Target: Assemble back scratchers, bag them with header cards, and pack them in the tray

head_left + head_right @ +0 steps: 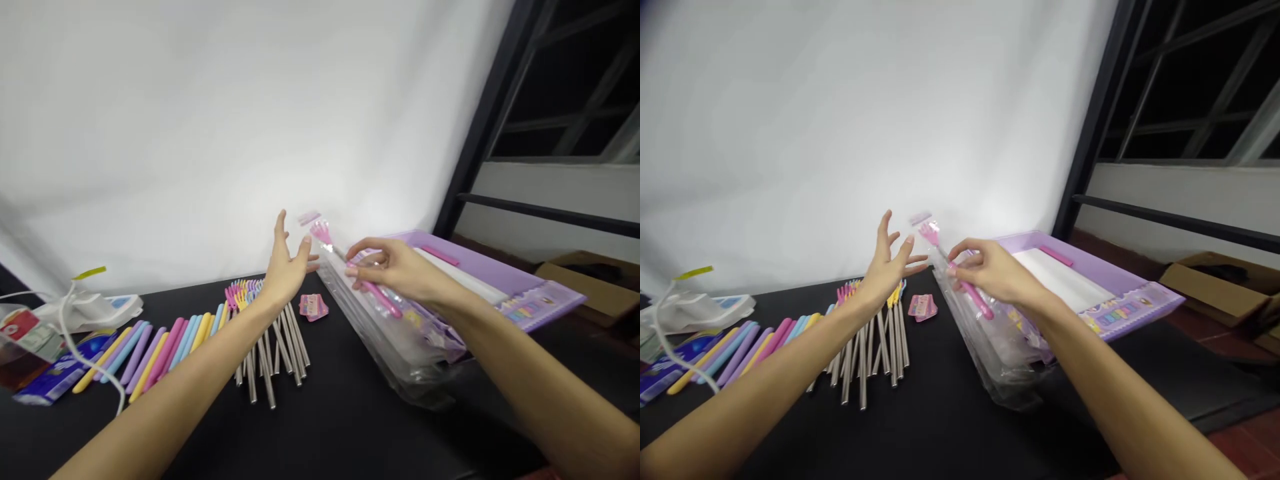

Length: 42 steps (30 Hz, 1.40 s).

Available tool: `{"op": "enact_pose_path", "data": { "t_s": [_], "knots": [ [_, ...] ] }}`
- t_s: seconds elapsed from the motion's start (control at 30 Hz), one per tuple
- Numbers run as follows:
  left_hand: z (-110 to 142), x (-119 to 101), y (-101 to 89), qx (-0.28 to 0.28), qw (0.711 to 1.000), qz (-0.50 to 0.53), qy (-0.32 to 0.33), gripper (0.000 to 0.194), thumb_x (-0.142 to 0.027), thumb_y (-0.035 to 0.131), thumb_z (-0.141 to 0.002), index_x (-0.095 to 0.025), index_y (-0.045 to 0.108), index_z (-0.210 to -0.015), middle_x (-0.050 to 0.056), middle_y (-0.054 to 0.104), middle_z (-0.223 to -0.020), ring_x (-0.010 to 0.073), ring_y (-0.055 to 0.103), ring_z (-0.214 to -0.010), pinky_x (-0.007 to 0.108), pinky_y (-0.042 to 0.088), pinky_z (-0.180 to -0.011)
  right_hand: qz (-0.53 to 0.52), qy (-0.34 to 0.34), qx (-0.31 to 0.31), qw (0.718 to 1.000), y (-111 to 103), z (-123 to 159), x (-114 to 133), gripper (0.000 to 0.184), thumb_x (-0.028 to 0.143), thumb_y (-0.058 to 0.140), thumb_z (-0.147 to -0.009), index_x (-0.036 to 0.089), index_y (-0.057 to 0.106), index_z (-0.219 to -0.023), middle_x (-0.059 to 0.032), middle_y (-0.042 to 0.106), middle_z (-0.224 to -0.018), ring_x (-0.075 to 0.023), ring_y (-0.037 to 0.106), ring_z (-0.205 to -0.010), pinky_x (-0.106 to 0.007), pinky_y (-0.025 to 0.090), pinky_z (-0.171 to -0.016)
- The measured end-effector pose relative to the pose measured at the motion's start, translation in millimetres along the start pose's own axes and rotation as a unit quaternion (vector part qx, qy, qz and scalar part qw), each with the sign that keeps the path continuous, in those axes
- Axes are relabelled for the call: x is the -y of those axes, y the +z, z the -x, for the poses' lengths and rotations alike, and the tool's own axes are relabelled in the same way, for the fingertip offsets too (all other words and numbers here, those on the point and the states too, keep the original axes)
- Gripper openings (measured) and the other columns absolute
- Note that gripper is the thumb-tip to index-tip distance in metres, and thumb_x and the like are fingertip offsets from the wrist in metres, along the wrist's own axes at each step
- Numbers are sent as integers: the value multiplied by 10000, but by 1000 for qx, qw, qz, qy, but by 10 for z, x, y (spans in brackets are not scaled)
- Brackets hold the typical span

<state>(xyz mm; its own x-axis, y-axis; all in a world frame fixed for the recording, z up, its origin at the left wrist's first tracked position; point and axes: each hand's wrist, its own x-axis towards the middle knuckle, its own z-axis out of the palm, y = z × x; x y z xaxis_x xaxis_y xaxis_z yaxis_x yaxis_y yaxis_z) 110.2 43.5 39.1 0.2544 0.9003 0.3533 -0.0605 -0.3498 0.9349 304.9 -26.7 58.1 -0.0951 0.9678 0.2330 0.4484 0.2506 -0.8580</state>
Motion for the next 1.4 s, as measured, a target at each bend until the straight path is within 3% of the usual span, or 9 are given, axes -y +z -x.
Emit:
{"op": "enact_pose_path", "data": {
  "t_s": [0.07,0.17,0.33,0.47,0.67,0.87,1.13,1.27,1.4],
  "knots": [
    [-55,66,171,50,996,-73,1,678,-415,534,-968,-328,192,-1548,191,304,-1551,223,691,-963,462,578,-896,25,5,-62,998,-304,-56,-118,296,403,782,-777,210,673,-972,-50,745,-718,-248,737,-706,-325,546,-641],
    [-49,179,408,143,960,-219,97,515,-357,536,-955,-242,432,-1445,150,463,-1442,261,619,-1131,470,510,-1007,103,29,-115,988,-715,-112,-369,268,375,774,-780,194,694,-959,-49,739,-704,-249,738,-693,-338,544,-676],
    [57,315,728,239,879,-350,221,426,-350,458,-989,-212,517,-1387,135,500,-1395,282,473,-1318,492,365,-1151,145,130,-95,976,-1019,-71,-863,298,283,770,-727,170,662,-980,-66,739,-728,-245,718,-646,-335,538,-609],
    [89,378,879,264,849,-397,229,438,-374,444,-996,-238,501,-1408,135,451,-1441,310,441,-1340,527,357,-1150,98,181,-21,978,-1053,29,-1121,451,284,785,-676,155,629,-1079,-75,744,-794,-207,681,-676,-318,544,-631],
    [97,405,930,275,841,-409,222,435,-373,436,-997,-261,481,-1415,124,416,-1479,309,402,-1379,532,360,-1154,219,179,60,957,-1179,70,-1175,524,364,759,-678,151,680,-1150,-122,748,-1029,-262,691,-859,-355,536,-773],
    [100,426,925,269,837,-419,229,423,-381,431,-1000,-229,530,-1382,139,445,-1458,311,415,-1371,520,362,-1152,398,167,52,901,-1136,81,-1050,402,405,707,-732,188,758,-1067,-104,737,-1118,-313,676,-1019,-389,497,-896],
    [94,354,764,261,823,-434,258,437,-337,372,-1025,-157,548,-1382,142,520,-1408,269,431,-1348,451,342,-1172,399,58,-75,912,-832,13,-545,266,361,599,-837,196,753,-976,-49,768,-956,-223,700,-900,-294,510,-792],
    [71,328,619,265,819,-446,245,397,-322,384,-1020,-166,610,-1306,132,543,-1391,264,448,-1342,449,356,-1165,403,103,-81,906,-829,-160,-530,235,300,606,-826,193,750,-979,-55,770,-935,-215,707,-865,-277,506,-751],
    [46,320,563,260,819,-450,243,370,-301,404,-1009,-179,630,-1275,126,540,-1393,266,446,-1350,458,359,-1165,423,154,-9,893,-806,-328,-728,303,284,658,-779,173,728,-1052,-78,770,-987,-222,710,-853,-280,504,-740]
  ]
}}
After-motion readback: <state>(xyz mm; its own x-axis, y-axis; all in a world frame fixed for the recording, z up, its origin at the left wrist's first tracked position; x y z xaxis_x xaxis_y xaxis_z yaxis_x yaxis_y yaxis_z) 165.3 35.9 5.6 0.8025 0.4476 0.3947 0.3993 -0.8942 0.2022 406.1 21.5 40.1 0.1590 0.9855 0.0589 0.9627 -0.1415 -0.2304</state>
